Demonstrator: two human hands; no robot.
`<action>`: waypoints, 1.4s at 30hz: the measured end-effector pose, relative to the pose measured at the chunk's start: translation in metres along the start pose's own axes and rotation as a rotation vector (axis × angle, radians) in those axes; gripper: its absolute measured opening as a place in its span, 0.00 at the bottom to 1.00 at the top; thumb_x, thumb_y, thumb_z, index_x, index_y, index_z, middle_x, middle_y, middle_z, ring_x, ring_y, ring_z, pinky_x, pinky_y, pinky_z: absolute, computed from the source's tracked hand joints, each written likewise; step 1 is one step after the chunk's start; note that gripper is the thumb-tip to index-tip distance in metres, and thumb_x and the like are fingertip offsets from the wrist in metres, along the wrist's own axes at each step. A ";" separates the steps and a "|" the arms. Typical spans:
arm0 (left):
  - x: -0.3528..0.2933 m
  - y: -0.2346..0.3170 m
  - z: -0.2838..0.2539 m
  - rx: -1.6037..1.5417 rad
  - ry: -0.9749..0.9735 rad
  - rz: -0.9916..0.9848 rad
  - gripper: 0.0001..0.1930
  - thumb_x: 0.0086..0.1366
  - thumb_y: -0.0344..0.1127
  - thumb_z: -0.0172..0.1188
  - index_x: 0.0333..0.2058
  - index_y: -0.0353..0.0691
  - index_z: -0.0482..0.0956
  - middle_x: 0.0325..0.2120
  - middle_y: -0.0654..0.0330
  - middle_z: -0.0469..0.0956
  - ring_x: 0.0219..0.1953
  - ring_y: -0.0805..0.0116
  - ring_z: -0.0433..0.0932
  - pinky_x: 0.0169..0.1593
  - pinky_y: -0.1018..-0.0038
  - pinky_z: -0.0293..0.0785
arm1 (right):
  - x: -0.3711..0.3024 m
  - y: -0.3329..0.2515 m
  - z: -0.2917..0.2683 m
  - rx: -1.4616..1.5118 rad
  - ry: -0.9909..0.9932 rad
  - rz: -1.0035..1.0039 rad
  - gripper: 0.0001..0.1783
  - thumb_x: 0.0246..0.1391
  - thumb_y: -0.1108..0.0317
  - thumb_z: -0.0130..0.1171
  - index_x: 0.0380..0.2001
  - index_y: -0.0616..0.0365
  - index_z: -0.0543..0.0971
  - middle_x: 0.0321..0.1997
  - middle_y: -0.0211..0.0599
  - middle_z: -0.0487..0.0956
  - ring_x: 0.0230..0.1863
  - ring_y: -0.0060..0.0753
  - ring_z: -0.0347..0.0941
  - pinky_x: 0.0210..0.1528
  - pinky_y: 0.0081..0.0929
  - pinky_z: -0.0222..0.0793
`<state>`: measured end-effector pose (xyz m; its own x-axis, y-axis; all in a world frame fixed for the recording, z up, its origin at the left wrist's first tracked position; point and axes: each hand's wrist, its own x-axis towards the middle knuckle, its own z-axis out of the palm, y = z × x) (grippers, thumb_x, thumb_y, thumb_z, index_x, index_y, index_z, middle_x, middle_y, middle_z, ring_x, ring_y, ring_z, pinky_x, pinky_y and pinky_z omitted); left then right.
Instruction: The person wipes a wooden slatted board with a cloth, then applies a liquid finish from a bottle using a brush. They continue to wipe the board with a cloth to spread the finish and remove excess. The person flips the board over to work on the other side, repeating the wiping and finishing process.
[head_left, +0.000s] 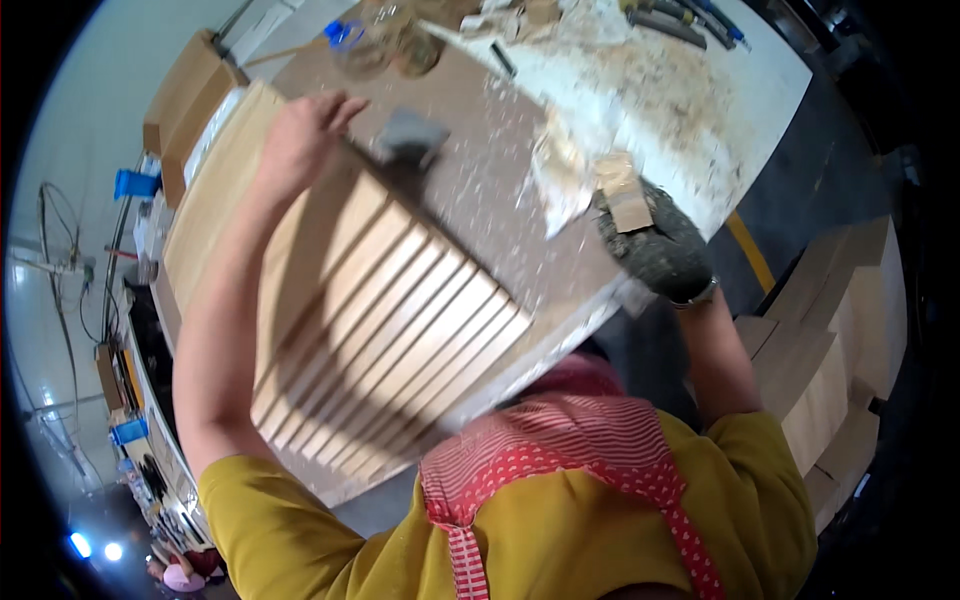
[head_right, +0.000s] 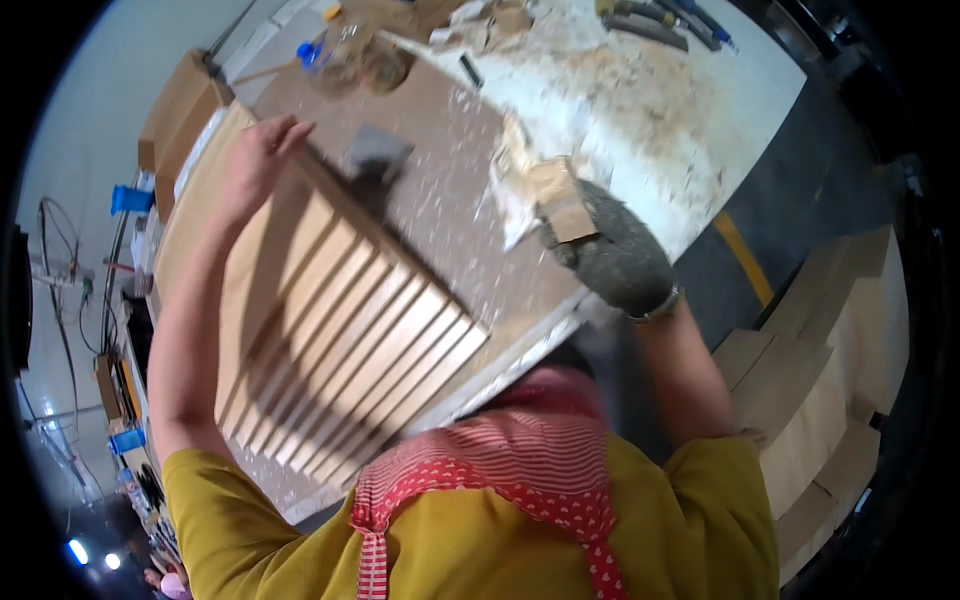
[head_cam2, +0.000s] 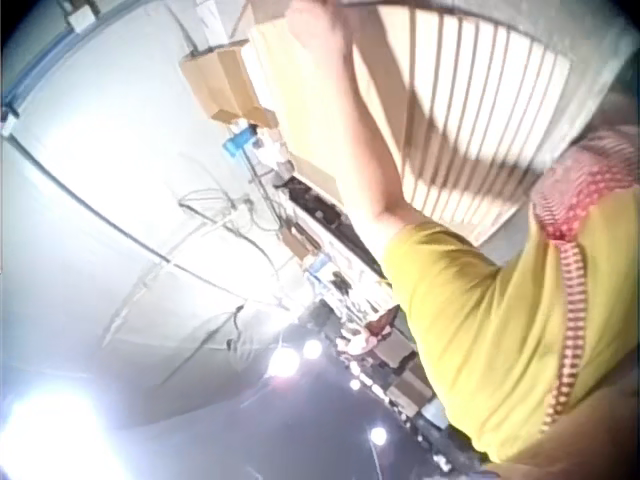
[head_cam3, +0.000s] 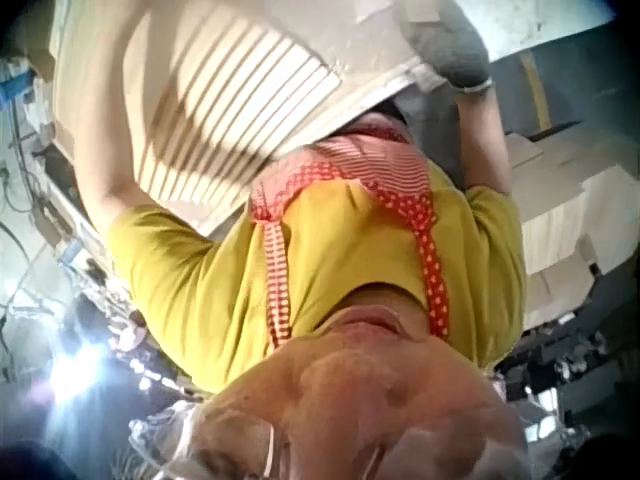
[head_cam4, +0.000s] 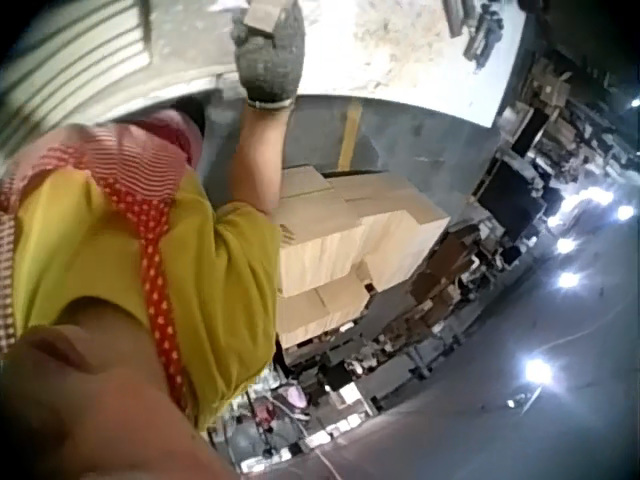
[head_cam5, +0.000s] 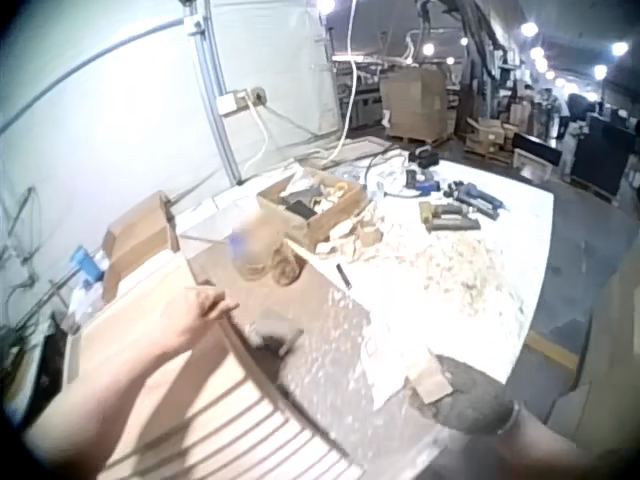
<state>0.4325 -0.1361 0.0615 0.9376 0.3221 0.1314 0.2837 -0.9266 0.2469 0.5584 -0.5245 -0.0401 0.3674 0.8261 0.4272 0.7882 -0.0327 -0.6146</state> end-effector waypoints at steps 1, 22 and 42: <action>-0.037 -0.006 -0.019 0.057 -0.013 0.018 0.16 0.67 0.45 0.54 0.30 0.37 0.75 0.24 0.49 0.76 0.29 0.48 0.75 0.34 0.61 0.69 | -0.020 -0.017 0.009 0.396 -0.008 0.235 0.23 0.53 0.76 0.59 0.53 0.66 0.71 0.49 0.43 0.77 0.51 0.37 0.73 0.51 0.29 0.69; -0.302 -0.141 -0.032 0.015 0.247 0.068 0.13 0.68 0.32 0.50 0.48 0.36 0.73 0.47 0.52 0.72 0.50 0.54 0.72 0.54 0.66 0.67 | -0.113 -0.135 0.139 -0.412 0.381 0.388 0.23 0.49 0.63 0.63 0.50 0.55 0.77 0.48 0.46 0.78 0.50 0.49 0.73 0.53 0.39 0.68; -0.299 -0.154 -0.029 0.011 0.310 0.108 0.12 0.66 0.38 0.53 0.44 0.39 0.76 0.42 0.51 0.76 0.46 0.49 0.74 0.49 0.64 0.69 | -0.123 -0.181 0.193 -0.312 0.287 0.298 0.22 0.48 0.65 0.63 0.49 0.57 0.78 0.48 0.41 0.79 0.50 0.44 0.73 0.55 0.38 0.66</action>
<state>0.1022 -0.0838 0.0124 0.8567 0.2643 0.4429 0.1899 -0.9600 0.2056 0.2751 -0.5115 -0.1093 0.6843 0.5692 0.4558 0.7226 -0.4455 -0.5286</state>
